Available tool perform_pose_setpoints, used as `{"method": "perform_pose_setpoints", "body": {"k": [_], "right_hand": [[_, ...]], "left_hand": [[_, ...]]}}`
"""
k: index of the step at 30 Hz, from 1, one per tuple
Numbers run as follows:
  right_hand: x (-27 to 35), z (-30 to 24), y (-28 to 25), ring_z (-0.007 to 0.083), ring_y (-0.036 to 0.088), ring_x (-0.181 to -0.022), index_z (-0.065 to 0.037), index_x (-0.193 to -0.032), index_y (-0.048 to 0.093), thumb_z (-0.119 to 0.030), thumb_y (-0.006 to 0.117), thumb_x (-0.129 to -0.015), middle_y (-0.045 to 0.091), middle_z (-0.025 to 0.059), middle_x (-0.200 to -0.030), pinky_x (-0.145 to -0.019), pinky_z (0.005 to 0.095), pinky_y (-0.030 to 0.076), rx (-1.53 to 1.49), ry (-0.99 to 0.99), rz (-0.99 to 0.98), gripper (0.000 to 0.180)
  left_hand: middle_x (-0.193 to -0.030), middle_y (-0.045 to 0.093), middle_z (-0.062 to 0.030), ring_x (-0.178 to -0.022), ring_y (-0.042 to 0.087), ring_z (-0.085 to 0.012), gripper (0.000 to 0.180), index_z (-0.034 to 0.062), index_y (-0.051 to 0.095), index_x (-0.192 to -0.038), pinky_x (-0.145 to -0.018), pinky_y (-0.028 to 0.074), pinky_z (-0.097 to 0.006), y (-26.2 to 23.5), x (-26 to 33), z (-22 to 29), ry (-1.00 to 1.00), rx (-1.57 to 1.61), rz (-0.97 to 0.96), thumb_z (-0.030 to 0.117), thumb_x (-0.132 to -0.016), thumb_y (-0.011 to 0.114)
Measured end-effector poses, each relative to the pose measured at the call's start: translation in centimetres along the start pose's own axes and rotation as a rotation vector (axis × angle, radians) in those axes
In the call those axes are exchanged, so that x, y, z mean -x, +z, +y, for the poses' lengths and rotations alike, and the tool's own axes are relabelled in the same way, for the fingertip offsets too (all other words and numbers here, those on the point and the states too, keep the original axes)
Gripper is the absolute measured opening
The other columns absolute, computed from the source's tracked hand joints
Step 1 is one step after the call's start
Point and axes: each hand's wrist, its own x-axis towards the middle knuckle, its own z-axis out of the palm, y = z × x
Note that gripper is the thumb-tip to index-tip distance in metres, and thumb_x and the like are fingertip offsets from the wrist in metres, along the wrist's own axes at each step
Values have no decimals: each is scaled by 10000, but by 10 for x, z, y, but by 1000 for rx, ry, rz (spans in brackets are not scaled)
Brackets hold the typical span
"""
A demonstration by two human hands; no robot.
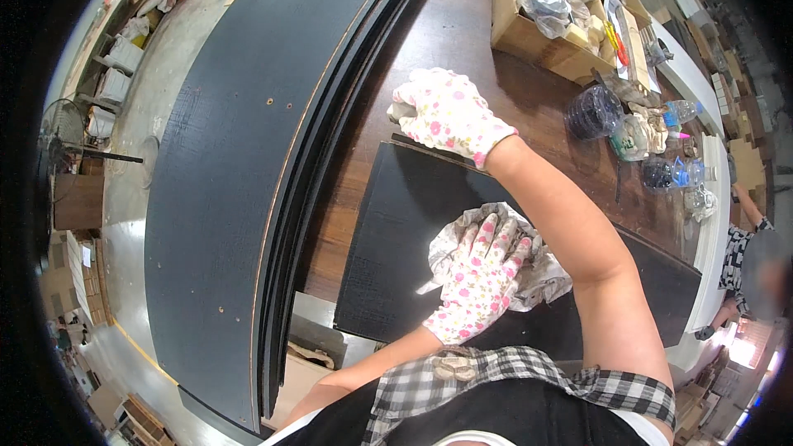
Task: The person applies a black substance to the edges and holes of a dark board using a small applicator and then wipes the surface with a cloth.
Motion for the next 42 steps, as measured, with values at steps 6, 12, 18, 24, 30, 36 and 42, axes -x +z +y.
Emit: {"method": "perform_pose_setpoints", "body": {"k": [6, 12, 18, 24, 30, 36, 42], "right_hand": [[26, -22, 8, 300, 614, -906, -119, -1059, 678, -240, 720, -811, 623, 85, -954, -763, 447, 510, 32, -86, 119, 280], [41, -28, 2, 285, 602, -929, -121, -1070, 656, -216, 721, -794, 605, 73, -950, -774, 428, 505, 117, -28, 150, 299], [42, -29, 11, 269, 585, -928, -104, -1147, 648, -216, 723, -798, 588, 68, -995, -781, 416, 495, 232, -69, 152, 374], [37, -37, 12, 269, 586, -909, -106, -1129, 652, -221, 717, -811, 588, 69, -980, -755, 412, 493, 252, -31, 142, 344], [43, -30, 16, 262, 587, -907, -96, -1098, 643, -208, 699, -831, 584, 69, -952, -744, 410, 489, 204, -66, 184, 295], [38, -31, 13, 292, 591, -975, -98, -1176, 653, -165, 755, -763, 620, 79, -1052, -831, 419, 486, 161, -54, 154, 430], [74, -11, 1, 305, 612, -952, -117, -1110, 651, -189, 742, -783, 619, 90, -999, -820, 426, 520, 69, 88, 161, 347]], "left_hand": [[-1493, 454, -184, -1427, 354, -390, 486, 81, 555, -1372, -1187, 234, -550, -11, 0, 6, -65, 56, -64, 271, -928, 502], [-1483, 469, -182, -1431, 352, -386, 467, 67, 572, -1354, -1186, 234, -548, -9, 4, 7, -45, 60, -14, 251, -927, 527], [-1440, 513, -168, -1413, 366, -397, 442, 109, 653, -1269, -1171, 249, -560, -8, 4, 5, -36, -26, -32, 328, -887, 615], [-1430, 509, -173, -1415, 364, -392, 427, 79, 633, -1275, -1174, 253, -551, -11, 3, 9, -61, 24, -28, 283, -904, 579], [-1442, 494, -170, -1417, 357, -393, 427, 65, 620, -1287, -1175, 255, -546, -11, 3, 5, -66, 52, -50, 258, -910, 564], [-1444, 492, -179, -1411, 362, -396, 439, 69, 612, -1298, -1178, 251, -552, -8, 2, 7, -54, 59, -70, 255, -902, 569], [-1458, 483, -183, -1405, 368, -393, 469, 78, 589, -1331, -1185, 237, -554, -7, -1, 4, -26, 39, 6, 269, -904, 563]]}}
